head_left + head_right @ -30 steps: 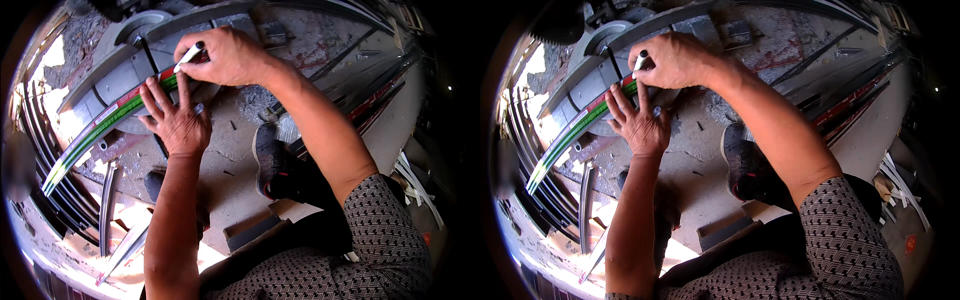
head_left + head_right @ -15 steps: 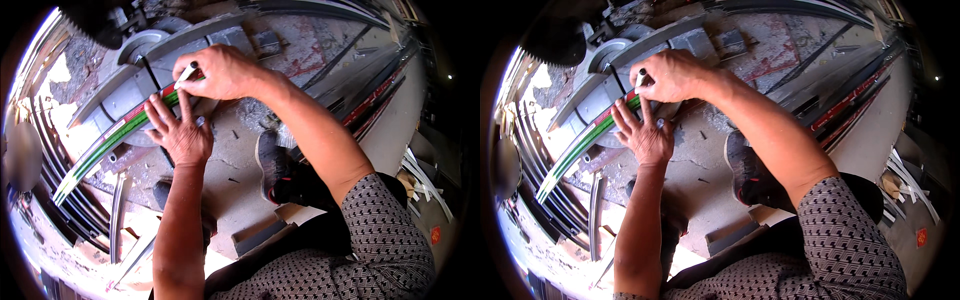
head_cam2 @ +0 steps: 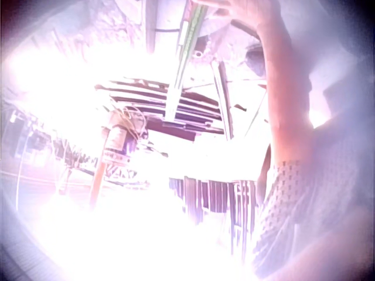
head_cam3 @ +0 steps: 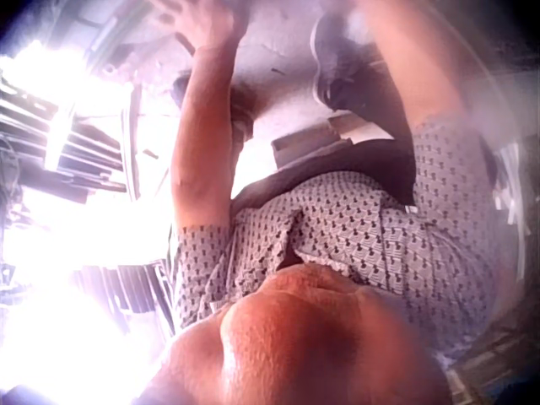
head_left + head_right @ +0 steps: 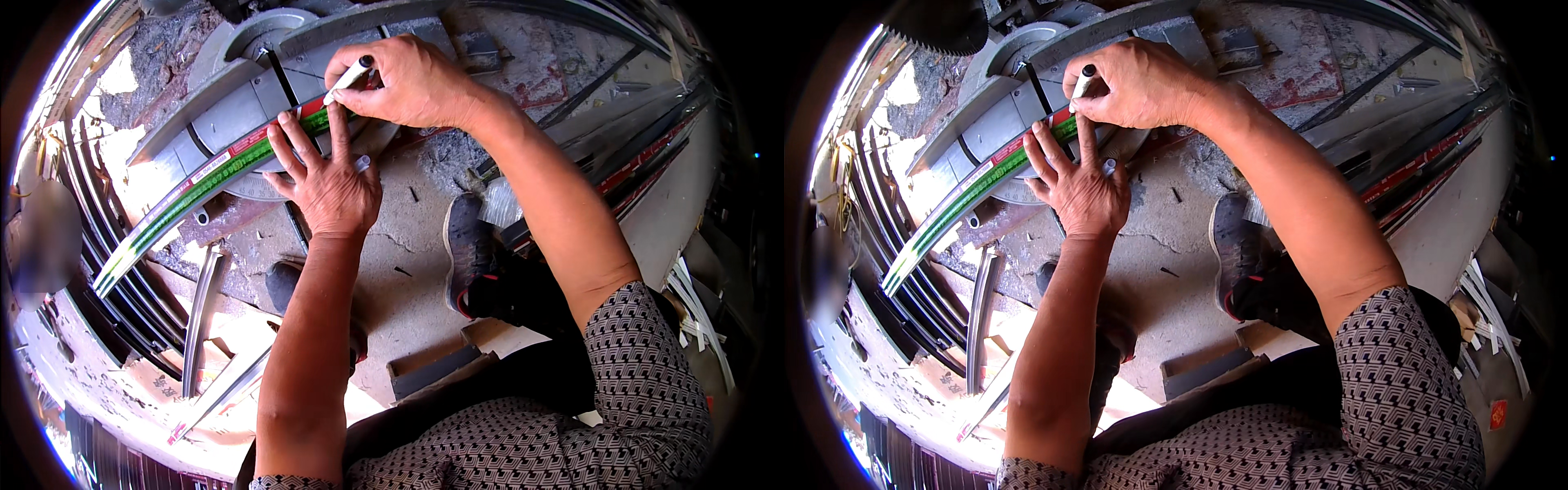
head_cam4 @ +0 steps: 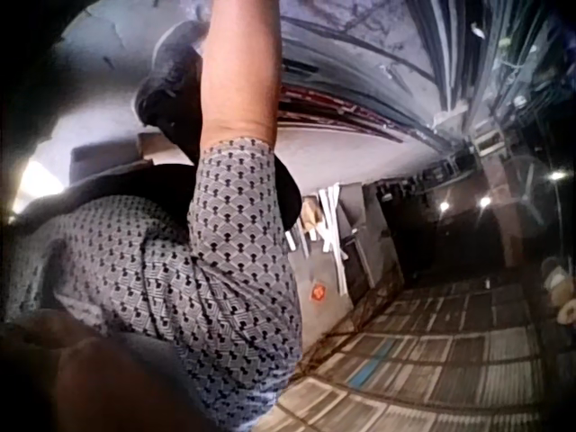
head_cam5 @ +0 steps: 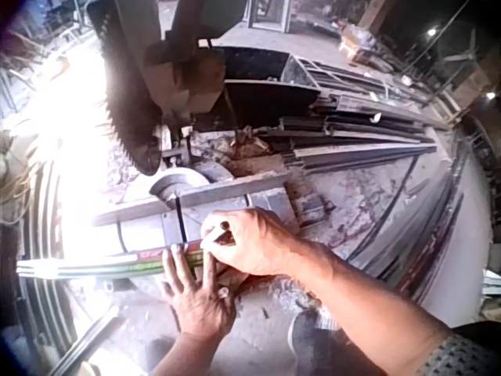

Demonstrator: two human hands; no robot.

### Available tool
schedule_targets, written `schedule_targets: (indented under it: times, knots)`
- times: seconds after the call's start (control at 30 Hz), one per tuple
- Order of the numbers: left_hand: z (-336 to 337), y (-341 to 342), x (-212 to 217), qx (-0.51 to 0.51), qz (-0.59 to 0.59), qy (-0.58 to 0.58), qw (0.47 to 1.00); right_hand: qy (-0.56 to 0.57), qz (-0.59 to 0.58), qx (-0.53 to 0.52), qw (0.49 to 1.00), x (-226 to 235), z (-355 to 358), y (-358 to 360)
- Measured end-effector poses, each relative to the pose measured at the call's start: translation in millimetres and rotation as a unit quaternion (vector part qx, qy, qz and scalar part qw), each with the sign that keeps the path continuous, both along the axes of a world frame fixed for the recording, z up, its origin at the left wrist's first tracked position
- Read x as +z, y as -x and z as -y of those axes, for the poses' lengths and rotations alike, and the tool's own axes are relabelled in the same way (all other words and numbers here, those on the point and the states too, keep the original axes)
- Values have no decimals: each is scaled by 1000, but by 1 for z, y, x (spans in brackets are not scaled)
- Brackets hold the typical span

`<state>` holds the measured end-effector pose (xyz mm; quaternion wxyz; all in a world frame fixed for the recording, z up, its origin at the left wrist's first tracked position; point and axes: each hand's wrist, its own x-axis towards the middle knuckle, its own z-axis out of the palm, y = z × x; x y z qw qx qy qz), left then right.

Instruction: The person measures a long metal profile with a tape measure and marks it with a marker. They then place the profile on a miter saw, lower the blade to cut it, and remove the cut piece. This process is repeated for multiple profiles.

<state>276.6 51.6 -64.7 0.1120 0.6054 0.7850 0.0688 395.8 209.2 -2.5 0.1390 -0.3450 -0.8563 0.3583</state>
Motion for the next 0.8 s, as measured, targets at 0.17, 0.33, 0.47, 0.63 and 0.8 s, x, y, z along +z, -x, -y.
schedule_targets:
  times: [0.17, 0.33, 0.47, 0.63, 0.8]
  knots:
    - [0, 0, 0, 0, -2, 5, 1000, -4, -1, 3, 1000, -5, -2, 0]
    - [-1, 0, 2, 1, -2, 21, 1000, -9, -9, 8, 1000, -5, -2, 0]
    - [-1, 0, 3, 0, -3, 18, 1000, -9, -14, 7, 1000, -3, -2, 0]
    - [0, 0, -1, 0, 0, -6, 1000, -15, -24, 14, 1000, -4, -2, -1]
    - [1, 0, -2, -1, -1, -14, 1000, -14, -16, 5, 1000, -3, -1, 0]
